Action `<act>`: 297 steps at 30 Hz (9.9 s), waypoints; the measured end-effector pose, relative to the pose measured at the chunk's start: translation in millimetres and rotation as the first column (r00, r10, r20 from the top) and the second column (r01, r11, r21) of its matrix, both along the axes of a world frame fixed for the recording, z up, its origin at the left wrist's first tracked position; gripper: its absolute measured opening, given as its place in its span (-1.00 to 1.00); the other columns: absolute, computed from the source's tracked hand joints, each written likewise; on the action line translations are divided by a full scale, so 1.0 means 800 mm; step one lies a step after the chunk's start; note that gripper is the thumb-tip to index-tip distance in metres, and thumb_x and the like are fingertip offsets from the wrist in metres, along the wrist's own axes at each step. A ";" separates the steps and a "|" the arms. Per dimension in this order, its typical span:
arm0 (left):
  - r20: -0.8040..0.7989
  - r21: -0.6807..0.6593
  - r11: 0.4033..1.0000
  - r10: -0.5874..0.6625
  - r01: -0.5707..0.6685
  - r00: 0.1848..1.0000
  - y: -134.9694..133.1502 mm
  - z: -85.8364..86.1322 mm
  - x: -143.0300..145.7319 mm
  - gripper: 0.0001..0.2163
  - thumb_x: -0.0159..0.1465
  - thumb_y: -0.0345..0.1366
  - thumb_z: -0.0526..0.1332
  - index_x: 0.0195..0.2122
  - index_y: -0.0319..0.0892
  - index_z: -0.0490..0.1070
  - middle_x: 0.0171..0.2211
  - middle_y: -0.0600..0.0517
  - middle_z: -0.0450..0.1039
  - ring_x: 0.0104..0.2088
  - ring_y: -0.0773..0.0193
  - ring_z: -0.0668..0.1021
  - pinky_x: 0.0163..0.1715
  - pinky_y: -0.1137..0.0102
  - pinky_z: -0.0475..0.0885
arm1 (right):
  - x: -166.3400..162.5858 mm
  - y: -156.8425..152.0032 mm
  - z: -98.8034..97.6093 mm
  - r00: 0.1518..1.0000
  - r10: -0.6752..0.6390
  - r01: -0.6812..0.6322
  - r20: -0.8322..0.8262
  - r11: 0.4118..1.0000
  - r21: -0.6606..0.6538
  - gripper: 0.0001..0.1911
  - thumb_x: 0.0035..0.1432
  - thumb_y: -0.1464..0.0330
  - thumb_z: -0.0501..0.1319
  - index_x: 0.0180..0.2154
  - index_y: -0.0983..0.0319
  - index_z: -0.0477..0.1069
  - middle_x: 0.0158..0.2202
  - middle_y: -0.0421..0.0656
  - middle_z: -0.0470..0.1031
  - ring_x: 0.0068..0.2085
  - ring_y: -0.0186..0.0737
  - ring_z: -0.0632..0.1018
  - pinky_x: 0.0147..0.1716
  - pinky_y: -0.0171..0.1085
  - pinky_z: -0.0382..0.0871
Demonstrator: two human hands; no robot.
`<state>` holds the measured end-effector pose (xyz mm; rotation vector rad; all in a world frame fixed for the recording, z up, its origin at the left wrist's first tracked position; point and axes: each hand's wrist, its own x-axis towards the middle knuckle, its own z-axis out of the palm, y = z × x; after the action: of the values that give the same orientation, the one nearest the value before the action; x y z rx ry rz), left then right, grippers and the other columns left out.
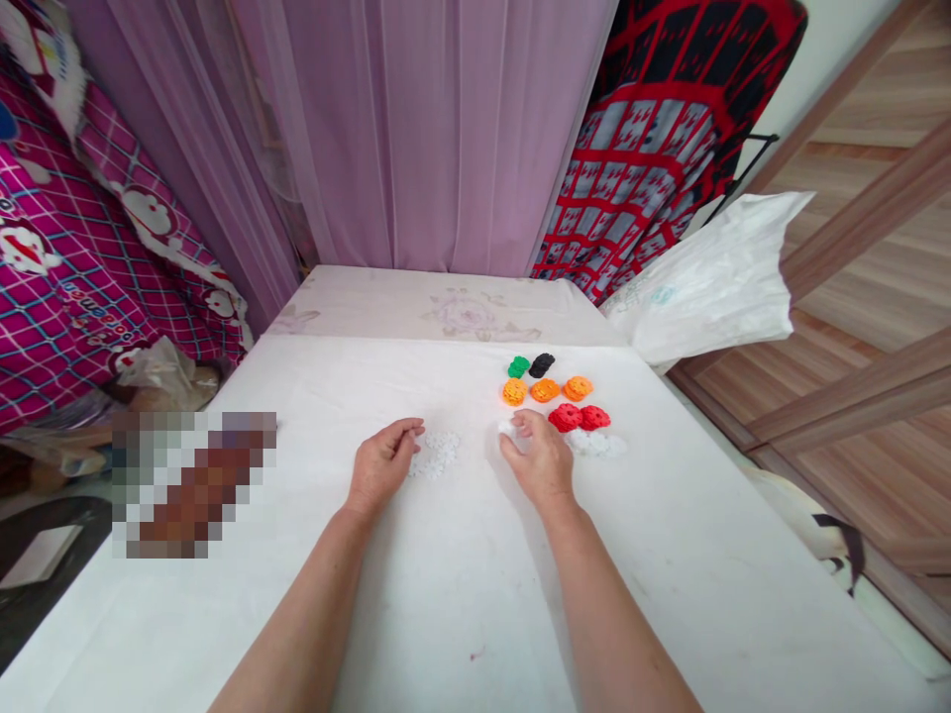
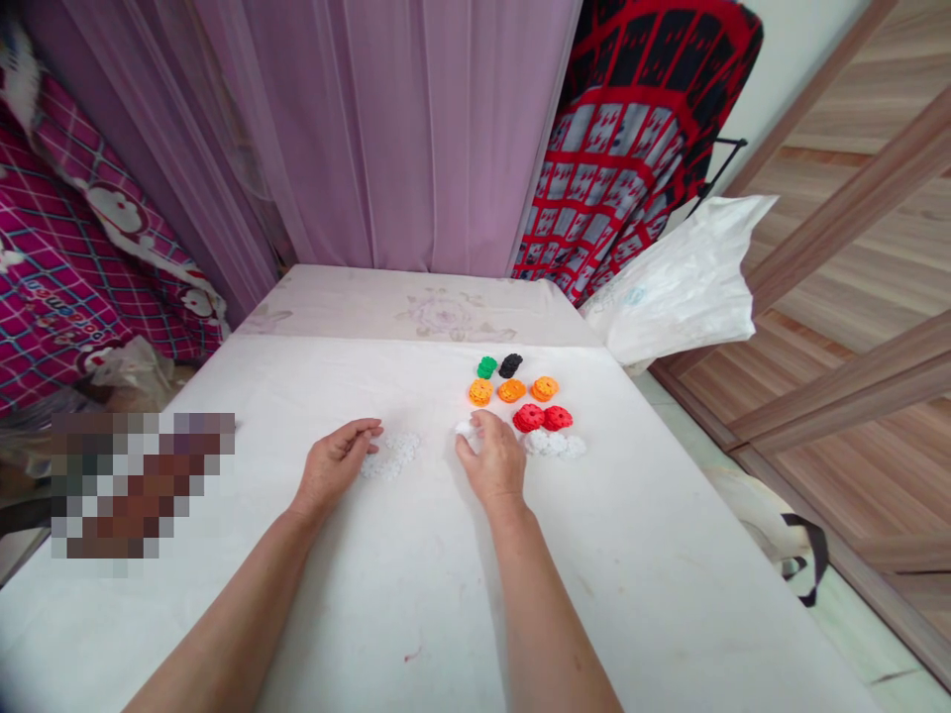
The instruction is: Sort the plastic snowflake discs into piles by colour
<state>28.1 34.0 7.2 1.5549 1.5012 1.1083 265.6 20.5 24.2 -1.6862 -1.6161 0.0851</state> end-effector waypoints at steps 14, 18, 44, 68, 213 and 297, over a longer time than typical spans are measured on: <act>-0.021 0.001 1.000 0.016 -0.016 1.000 -0.002 0.004 0.001 -0.71 0.24 -0.14 0.09 -0.11 -0.07 0.49 -0.21 0.01 0.62 -0.36 0.26 0.65 -0.24 0.35 0.52 | 0.023 0.015 -0.011 0.996 -0.067 0.069 0.052 0.997 -0.035 -0.69 0.00 0.29 0.19 -0.15 0.19 0.39 -0.24 -0.14 0.55 -0.29 -0.17 0.49 -0.25 -0.22 0.31; -0.023 0.000 1.000 0.017 -0.017 1.000 -0.001 0.004 0.000 -0.71 0.25 -0.13 0.09 -0.11 -0.07 0.49 -0.21 0.01 0.62 -0.36 0.26 0.64 -0.24 0.35 0.52 | 0.022 0.014 -0.009 0.992 -0.070 0.077 0.104 0.995 -0.060 -0.68 0.02 0.27 0.20 -0.15 0.21 0.41 -0.22 -0.11 0.56 -0.26 -0.16 0.50 -0.25 -0.22 0.30; 0.067 -0.001 0.999 0.037 -0.037 0.997 -0.001 0.011 0.005 -0.69 0.21 -0.14 0.10 -0.12 -0.13 0.48 -0.22 -0.03 0.62 -0.39 0.25 0.64 -0.29 0.35 0.53 | -0.055 -0.006 -0.001 0.940 0.293 -0.288 0.176 0.956 -0.050 -0.78 0.12 0.44 0.11 -0.19 0.15 0.43 -0.21 -0.17 0.55 -0.16 -0.20 0.49 -0.13 -0.26 0.33; 0.048 -0.001 0.999 0.037 -0.037 0.998 0.000 0.006 0.003 -0.69 0.20 -0.12 0.11 -0.13 -0.11 0.50 -0.23 -0.03 0.62 -0.39 0.24 0.64 -0.28 0.34 0.52 | -0.003 0.007 -0.005 0.999 -0.030 0.029 0.023 0.998 0.051 -0.68 0.04 0.31 0.20 -0.11 0.17 0.36 -0.19 -0.15 0.57 -0.21 -0.14 0.48 -0.17 -0.18 0.32; 0.247 0.015 0.976 0.206 -0.216 0.947 0.004 0.013 0.000 -0.70 0.15 -0.11 0.16 -0.20 -0.16 0.50 -0.27 -0.04 0.61 -0.44 0.25 0.63 -0.37 0.36 0.51 | 0.010 0.007 0.003 0.997 -0.047 0.038 0.054 0.987 0.155 -0.72 0.09 0.30 0.15 -0.13 0.18 0.40 -0.27 -0.17 0.57 -0.32 -0.20 0.49 -0.26 -0.22 0.35; 0.261 0.009 0.954 0.288 -0.300 0.921 0.009 0.020 -0.014 -0.70 0.15 -0.13 0.14 -0.19 -0.18 0.48 -0.26 -0.04 0.60 -0.44 0.28 0.62 -0.32 0.35 0.51 | -0.072 -0.016 -0.003 0.953 0.286 -0.278 0.101 0.956 -0.091 -0.75 0.07 0.39 0.21 -0.15 0.13 0.44 -0.29 -0.21 0.56 -0.26 -0.23 0.50 -0.25 -0.30 0.32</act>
<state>17.2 41.5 22.8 1.1827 1.5681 1.4669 207.9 8.0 21.9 -1.5272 -1.9552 0.1978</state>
